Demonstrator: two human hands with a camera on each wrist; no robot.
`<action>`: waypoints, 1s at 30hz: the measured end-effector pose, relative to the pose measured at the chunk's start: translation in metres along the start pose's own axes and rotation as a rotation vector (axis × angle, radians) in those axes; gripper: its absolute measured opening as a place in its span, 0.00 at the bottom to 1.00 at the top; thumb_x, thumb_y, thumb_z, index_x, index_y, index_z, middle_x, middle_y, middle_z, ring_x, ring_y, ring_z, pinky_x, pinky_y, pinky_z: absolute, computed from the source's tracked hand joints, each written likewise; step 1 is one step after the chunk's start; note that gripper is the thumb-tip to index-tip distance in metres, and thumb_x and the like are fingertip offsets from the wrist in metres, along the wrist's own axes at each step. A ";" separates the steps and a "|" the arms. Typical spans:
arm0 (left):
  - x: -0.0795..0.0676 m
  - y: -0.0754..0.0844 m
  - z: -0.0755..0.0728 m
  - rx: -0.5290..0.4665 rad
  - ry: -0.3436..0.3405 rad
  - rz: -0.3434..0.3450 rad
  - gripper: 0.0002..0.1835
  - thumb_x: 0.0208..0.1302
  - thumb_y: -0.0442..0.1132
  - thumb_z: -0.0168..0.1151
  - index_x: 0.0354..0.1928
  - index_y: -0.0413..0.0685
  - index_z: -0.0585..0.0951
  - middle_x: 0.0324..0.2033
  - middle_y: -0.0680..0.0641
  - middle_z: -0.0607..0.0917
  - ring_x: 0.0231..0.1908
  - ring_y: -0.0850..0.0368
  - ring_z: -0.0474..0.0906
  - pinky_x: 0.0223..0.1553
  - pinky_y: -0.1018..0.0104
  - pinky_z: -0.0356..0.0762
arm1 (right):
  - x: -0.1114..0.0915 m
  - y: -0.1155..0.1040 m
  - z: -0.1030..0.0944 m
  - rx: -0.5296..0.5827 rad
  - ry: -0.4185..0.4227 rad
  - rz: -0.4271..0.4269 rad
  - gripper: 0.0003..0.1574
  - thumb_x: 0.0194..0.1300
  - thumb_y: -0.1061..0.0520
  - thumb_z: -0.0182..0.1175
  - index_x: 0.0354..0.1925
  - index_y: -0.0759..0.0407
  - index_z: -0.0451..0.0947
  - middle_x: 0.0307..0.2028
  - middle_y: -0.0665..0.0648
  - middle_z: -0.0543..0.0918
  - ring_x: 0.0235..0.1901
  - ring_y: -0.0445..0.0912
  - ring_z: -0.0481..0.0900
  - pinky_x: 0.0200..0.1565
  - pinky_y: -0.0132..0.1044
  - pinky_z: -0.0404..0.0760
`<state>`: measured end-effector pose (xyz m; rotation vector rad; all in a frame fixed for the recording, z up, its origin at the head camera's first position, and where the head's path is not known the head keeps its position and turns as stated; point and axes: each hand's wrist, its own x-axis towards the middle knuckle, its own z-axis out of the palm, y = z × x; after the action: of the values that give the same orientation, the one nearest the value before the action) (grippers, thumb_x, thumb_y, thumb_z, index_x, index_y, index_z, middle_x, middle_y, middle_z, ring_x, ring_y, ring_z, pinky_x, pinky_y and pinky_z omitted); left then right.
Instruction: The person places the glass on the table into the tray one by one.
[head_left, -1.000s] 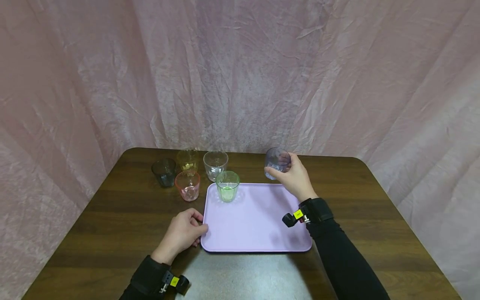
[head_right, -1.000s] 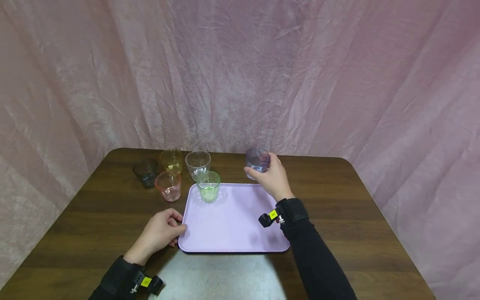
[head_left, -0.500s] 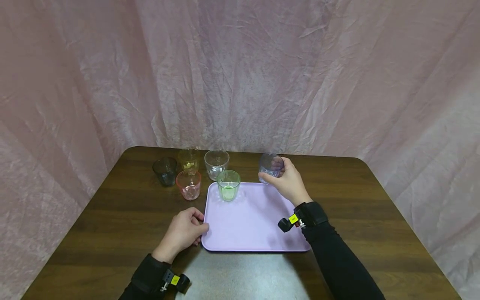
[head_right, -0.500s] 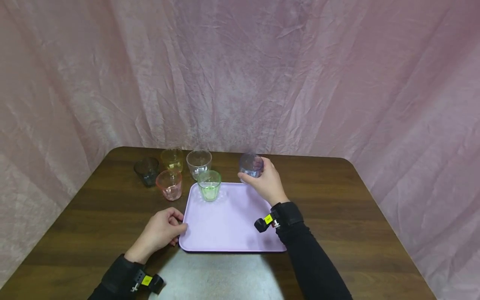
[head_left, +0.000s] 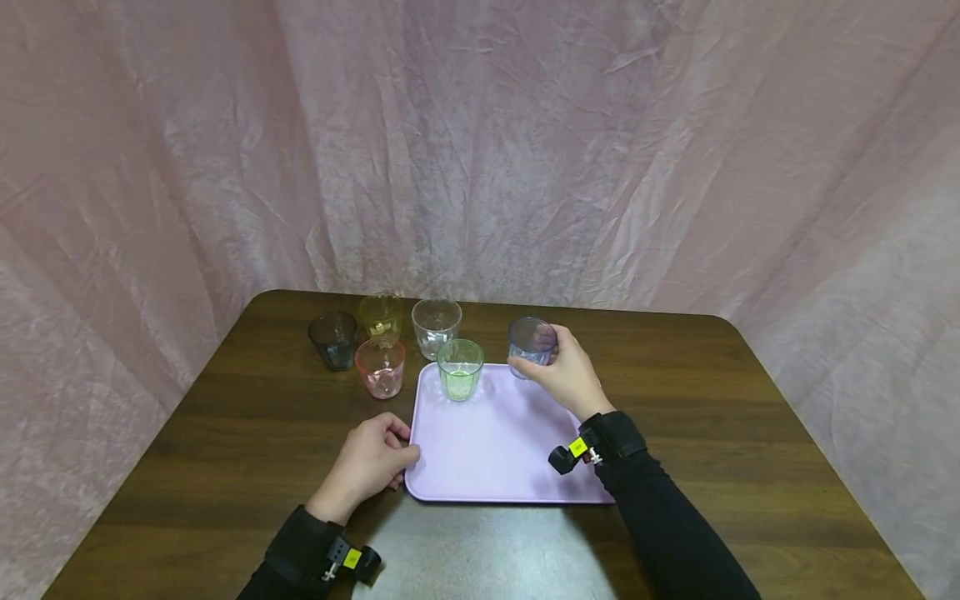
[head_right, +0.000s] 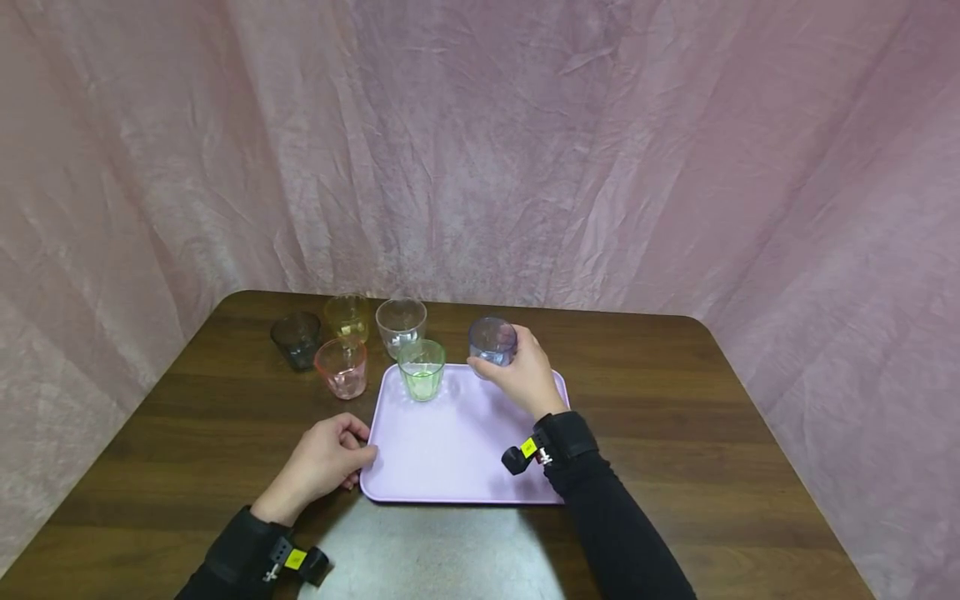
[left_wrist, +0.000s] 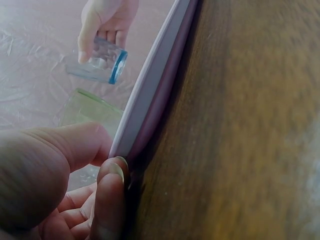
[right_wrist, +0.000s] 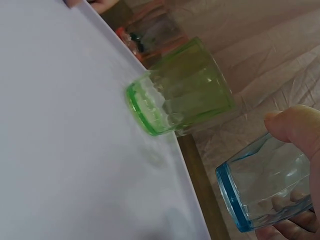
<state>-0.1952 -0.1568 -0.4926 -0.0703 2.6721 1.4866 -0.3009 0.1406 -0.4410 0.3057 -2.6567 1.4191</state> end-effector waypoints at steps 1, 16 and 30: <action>0.000 0.000 0.000 0.002 0.001 0.001 0.10 0.53 0.31 0.69 0.36 0.42 0.78 0.17 0.49 0.79 0.13 0.57 0.76 0.12 0.66 0.77 | 0.000 0.000 0.001 -0.002 -0.003 0.004 0.53 0.52 0.35 0.74 0.64 0.61 0.64 0.52 0.53 0.74 0.49 0.45 0.73 0.53 0.45 0.76; 0.000 -0.001 0.001 -0.004 0.000 0.003 0.10 0.54 0.31 0.70 0.36 0.41 0.78 0.16 0.49 0.79 0.12 0.56 0.75 0.11 0.66 0.76 | -0.003 0.013 0.019 -0.014 -0.016 0.022 0.53 0.51 0.36 0.75 0.63 0.61 0.65 0.51 0.54 0.74 0.50 0.46 0.73 0.57 0.43 0.74; -0.001 0.001 0.000 -0.006 -0.007 -0.006 0.11 0.54 0.31 0.71 0.37 0.41 0.78 0.17 0.48 0.79 0.13 0.56 0.76 0.12 0.65 0.77 | -0.005 0.018 0.030 -0.041 -0.021 0.012 0.50 0.51 0.41 0.77 0.62 0.64 0.65 0.51 0.56 0.75 0.51 0.46 0.73 0.56 0.45 0.74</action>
<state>-0.1943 -0.1565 -0.4916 -0.0740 2.6597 1.4899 -0.3002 0.1255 -0.4732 0.3026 -2.7047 1.3707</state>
